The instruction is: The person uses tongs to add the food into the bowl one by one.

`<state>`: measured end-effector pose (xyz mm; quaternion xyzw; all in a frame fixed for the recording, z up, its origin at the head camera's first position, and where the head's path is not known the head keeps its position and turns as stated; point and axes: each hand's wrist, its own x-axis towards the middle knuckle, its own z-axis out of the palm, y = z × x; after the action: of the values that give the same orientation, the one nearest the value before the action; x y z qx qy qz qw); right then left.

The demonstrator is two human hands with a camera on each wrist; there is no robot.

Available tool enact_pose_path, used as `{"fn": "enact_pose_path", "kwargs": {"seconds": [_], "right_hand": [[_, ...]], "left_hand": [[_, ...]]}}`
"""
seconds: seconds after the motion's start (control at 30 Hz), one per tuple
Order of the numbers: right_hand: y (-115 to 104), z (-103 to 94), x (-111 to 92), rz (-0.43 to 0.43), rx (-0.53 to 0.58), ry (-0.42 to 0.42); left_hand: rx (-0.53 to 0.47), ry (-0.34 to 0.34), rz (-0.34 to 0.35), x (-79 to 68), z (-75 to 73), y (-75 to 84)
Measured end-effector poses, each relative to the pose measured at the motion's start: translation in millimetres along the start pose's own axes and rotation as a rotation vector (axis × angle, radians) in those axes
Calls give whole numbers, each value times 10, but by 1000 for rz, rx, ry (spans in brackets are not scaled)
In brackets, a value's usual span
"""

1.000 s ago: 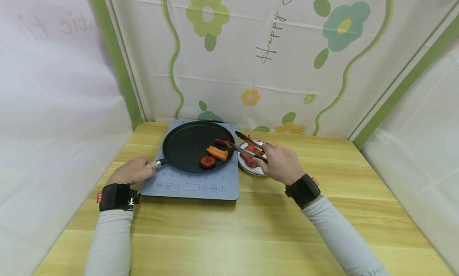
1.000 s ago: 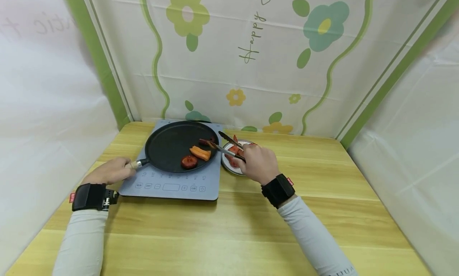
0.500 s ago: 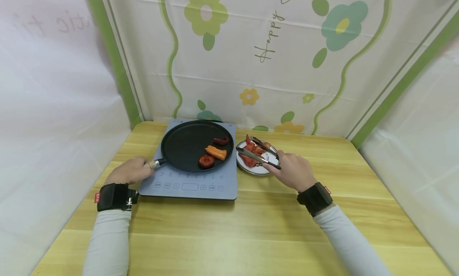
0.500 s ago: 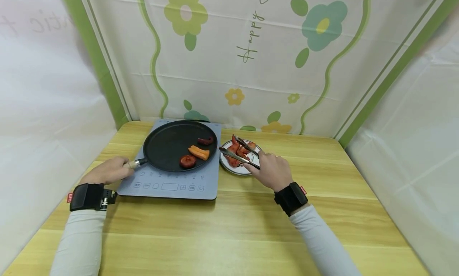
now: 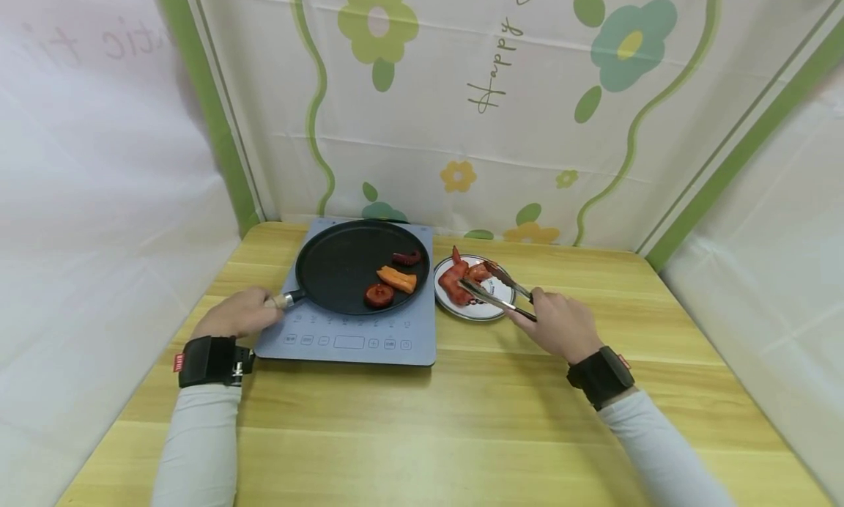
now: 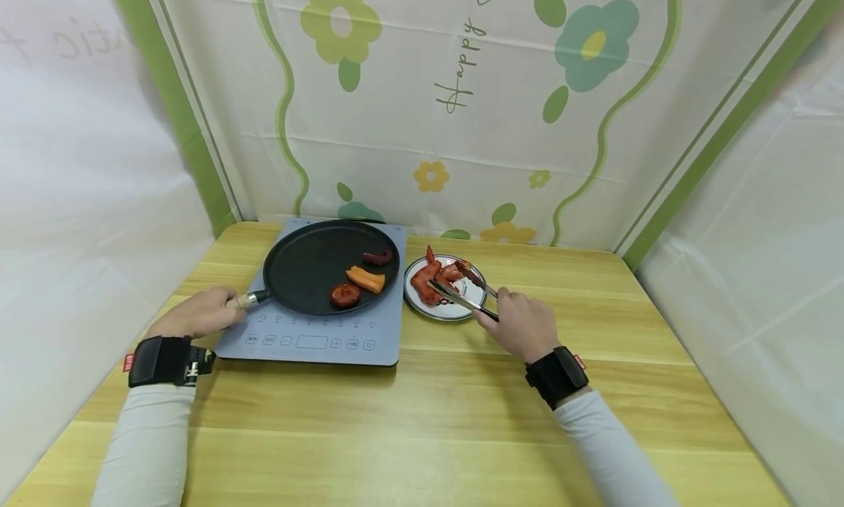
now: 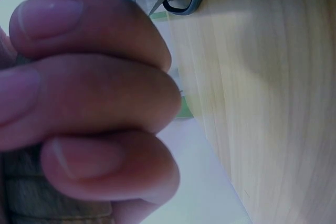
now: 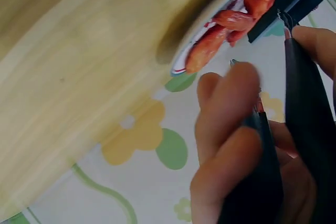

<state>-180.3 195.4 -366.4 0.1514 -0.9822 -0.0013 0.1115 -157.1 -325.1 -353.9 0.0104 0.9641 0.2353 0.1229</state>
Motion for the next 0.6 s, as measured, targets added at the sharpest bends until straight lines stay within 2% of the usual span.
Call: {"fn": "enact_pose_path", "kwargs": {"seconds": [0.3, 0.5, 0.6], "right_hand": [[122, 45, -106, -34, -58, 80], [154, 134, -174, -163, -155, 215], [131, 182, -192, -184, -178, 208]], "left_hand": [[-12, -7, -8, 1, 2, 3], [-9, -6, -3, -1, 1, 0], [-4, -7, 0, -5, -4, -4]]}}
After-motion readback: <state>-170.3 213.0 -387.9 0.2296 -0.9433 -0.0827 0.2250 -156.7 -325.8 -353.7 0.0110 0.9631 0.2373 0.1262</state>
